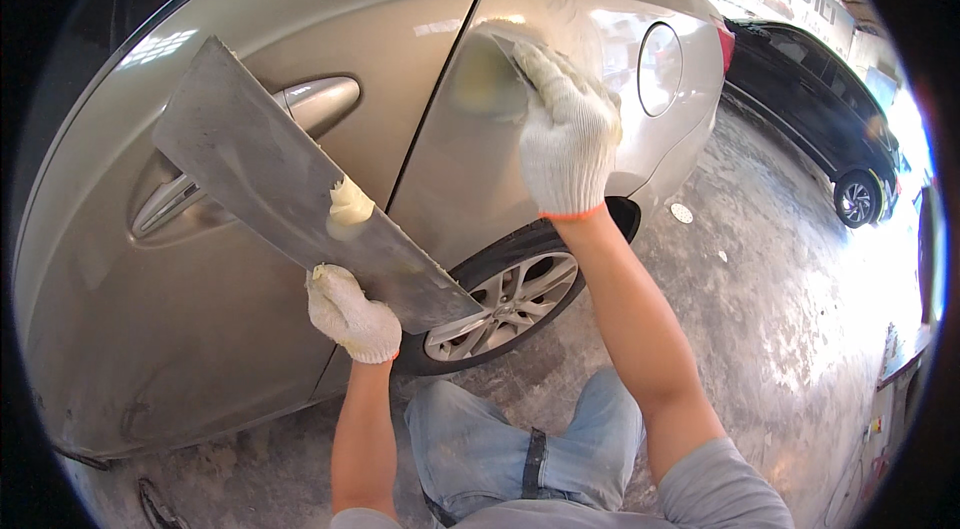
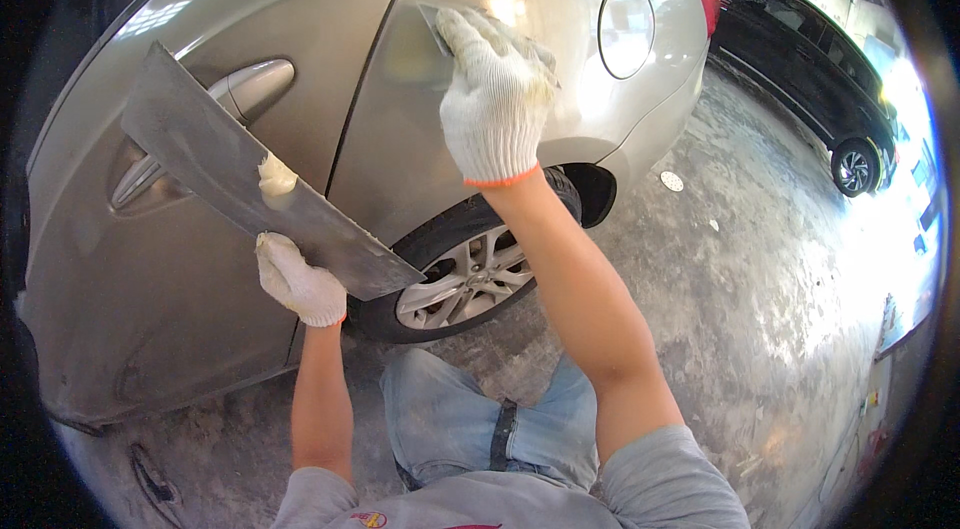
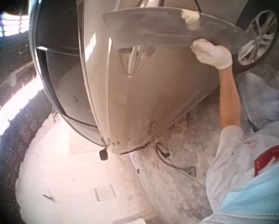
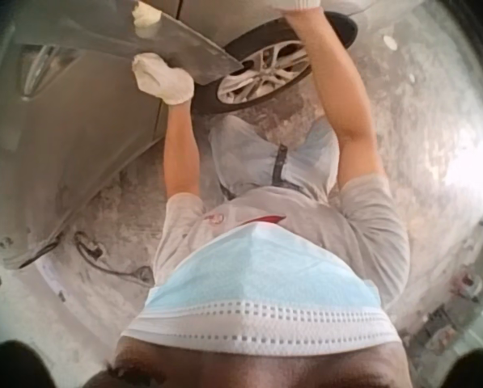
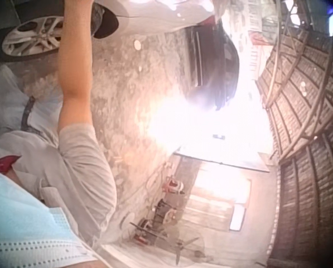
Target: The person applies a yellowish body filler to the rear quarter panel of a silver car using a small scraper and a larger metal plate. They spread the filler over the panel and then scrape excess material back onto the plate.
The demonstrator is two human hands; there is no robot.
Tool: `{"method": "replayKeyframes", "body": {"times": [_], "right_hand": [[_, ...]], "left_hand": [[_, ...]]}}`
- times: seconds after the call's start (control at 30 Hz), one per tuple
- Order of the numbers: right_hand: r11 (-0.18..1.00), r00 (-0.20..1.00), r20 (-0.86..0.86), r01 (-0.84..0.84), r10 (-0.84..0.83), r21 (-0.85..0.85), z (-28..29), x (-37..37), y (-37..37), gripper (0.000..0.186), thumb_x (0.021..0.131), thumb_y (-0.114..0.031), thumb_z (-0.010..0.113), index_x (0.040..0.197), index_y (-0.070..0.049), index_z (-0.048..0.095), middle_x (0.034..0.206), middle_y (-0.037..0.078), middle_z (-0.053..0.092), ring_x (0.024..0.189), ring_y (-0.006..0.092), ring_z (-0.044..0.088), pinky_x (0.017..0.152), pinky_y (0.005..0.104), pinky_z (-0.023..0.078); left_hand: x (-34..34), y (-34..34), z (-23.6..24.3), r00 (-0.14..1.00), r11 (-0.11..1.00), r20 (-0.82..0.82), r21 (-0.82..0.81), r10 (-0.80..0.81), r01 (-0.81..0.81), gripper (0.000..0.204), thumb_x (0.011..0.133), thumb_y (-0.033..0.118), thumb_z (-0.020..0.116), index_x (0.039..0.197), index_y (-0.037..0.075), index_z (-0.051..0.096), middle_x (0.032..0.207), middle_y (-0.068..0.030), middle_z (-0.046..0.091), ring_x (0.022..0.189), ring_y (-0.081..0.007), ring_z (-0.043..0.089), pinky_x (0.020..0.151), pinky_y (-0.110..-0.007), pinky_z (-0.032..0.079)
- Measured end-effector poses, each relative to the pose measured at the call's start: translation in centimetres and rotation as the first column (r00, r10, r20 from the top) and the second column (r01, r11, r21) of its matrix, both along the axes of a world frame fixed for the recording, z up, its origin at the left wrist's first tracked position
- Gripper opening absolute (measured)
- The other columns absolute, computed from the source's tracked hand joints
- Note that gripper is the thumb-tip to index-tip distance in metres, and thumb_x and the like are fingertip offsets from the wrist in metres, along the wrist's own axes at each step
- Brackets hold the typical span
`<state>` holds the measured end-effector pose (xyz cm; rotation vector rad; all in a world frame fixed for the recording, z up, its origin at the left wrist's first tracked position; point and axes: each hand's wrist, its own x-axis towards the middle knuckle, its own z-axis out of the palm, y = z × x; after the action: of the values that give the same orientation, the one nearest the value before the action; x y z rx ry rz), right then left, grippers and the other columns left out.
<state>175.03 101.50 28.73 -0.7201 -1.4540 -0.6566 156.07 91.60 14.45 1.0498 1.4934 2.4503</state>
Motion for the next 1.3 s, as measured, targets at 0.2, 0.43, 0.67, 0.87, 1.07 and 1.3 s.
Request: {"method": "replayKeyframes", "body": {"times": [0.2, 0.43, 0.67, 0.87, 1.07, 1.3], "right_hand": [[0.999, 1.000, 0.006, -0.029, 0.029, -0.028, 1.3, -0.8, 1.3, 0.033, 0.083, 0.003, 0.069, 0.112, -0.008, 0.081, 0.108, 0.015, 0.079, 0.102, 0.0332, 0.075, 0.096, 0.0386, 0.055], [0.998, 0.997, 0.043, -0.064, 0.064, -0.001, -1.6, -2.0, 0.6, 0.043, 0.076, 0.009, 0.064, 0.110, -0.009, 0.083, 0.111, 0.014, 0.079, 0.106, 0.0313, 0.075, 0.095, 0.0387, 0.055], [0.996, 0.983, 0.181, -0.025, 0.040, -0.081, -5.6, -2.4, -3.0, 0.037, 0.074, 0.000, 0.070, 0.108, -0.011, 0.080, 0.112, 0.008, 0.079, 0.108, 0.0263, 0.073, 0.095, 0.0425, 0.050], [0.991, 0.996, -0.001, -0.086, 0.086, -0.100, -2.0, -0.5, -2.0, 0.040, 0.078, 0.008, 0.067, 0.112, -0.007, 0.081, 0.113, 0.016, 0.079, 0.107, 0.0335, 0.074, 0.098, 0.0399, 0.054], [0.998, 1.000, 0.016, 0.014, -0.015, 0.067, 0.9, -0.5, 1.8, 0.032, 0.084, 0.001, 0.071, 0.112, -0.011, 0.082, 0.108, 0.014, 0.080, 0.097, 0.0325, 0.076, 0.088, 0.0367, 0.058], [0.998, 0.996, 0.062, -0.064, 0.065, -0.019, -1.0, -1.6, 1.0, 0.041, 0.078, 0.008, 0.066, 0.111, -0.010, 0.082, 0.104, 0.014, 0.080, 0.097, 0.0314, 0.076, 0.088, 0.0370, 0.058]], "left_hand": [[-0.2, -0.1, -0.6, 1.000, 1.000, -0.003, -0.021, 0.006, -0.006, 0.045, 0.111, 0.037, 0.046, 0.084, 0.002, 0.047, 0.080, -0.0018, 0.042, 0.078, -0.0162, 0.040, 0.071, -0.033, 0.040], [-0.7, 0.3, -1.7, 0.998, 0.999, -0.015, 0.005, 0.054, -0.054, 0.047, 0.109, 0.043, 0.048, 0.083, 0.004, 0.053, 0.076, -0.0008, 0.047, 0.074, -0.0167, 0.044, 0.066, -0.034, 0.039], [-0.3, 0.2, -1.0, 0.998, 0.998, 0.021, 0.022, 0.055, -0.055, 0.044, 0.111, 0.037, 0.045, 0.083, 0.003, 0.044, 0.080, -0.0024, 0.039, 0.077, -0.0167, 0.037, 0.069, -0.034, 0.038], [-0.2, -0.1, -0.1, 1.000, 1.000, -0.018, 0.025, 0.011, -0.011, 0.045, 0.111, 0.038, 0.045, 0.082, 0.003, 0.046, 0.081, -0.0012, 0.041, 0.078, -0.0158, 0.038, 0.071, -0.032, 0.038], [-0.4, 0.1, -0.3, 0.998, 1.000, 0.059, 0.023, 0.009, -0.011, 0.045, 0.109, 0.042, 0.053, 0.082, 0.005, 0.052, 0.075, 0.0018, 0.045, 0.073, -0.0133, 0.043, 0.067, -0.031, 0.038], [-0.9, 0.5, -1.4, 0.995, 0.999, 0.087, 0.041, -0.040, 0.036, 0.045, 0.109, 0.042, 0.053, 0.084, 0.005, 0.053, 0.079, 0.0015, 0.047, 0.076, -0.0133, 0.043, 0.068, -0.030, 0.039]]}}
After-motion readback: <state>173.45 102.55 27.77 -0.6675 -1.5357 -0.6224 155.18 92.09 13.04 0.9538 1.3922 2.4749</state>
